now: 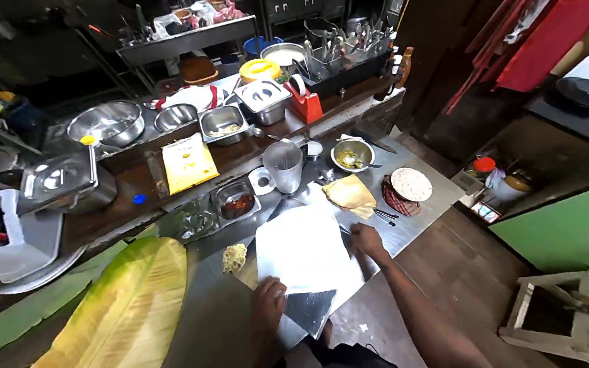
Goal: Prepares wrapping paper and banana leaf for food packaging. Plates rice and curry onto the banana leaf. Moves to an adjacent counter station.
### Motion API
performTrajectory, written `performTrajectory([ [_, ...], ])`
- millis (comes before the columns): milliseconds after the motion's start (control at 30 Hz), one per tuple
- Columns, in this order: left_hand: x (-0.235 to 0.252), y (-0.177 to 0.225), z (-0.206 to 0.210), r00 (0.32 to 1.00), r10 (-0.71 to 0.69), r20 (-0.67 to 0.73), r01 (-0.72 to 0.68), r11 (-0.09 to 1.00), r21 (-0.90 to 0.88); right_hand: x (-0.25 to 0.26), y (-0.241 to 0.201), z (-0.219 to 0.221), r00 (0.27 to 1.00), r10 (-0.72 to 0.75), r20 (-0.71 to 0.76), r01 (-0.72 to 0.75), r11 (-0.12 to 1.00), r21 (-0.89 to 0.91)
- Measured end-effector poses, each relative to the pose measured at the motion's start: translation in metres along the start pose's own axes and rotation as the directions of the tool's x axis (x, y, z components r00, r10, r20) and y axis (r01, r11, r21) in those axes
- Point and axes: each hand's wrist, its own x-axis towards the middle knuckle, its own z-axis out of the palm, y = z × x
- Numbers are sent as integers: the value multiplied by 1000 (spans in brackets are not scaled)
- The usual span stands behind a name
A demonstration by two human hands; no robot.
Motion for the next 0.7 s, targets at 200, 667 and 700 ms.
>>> performTrajectory([
  [200, -11, -10, 4, 999, 35, 40, -34, 999, -21, -63, 38, -2, 993, 102, 55, -102, 995, -12],
  [667, 1, -29, -22, 997, 79, -22, -78, 996, 43, -14, 11, 16, 986, 52, -158, -36, 994, 107],
  [700, 2, -28, -23, 996, 89, -13, -89, 996, -4, -10, 6, 16, 988, 65, -143, -49, 992, 113],
])
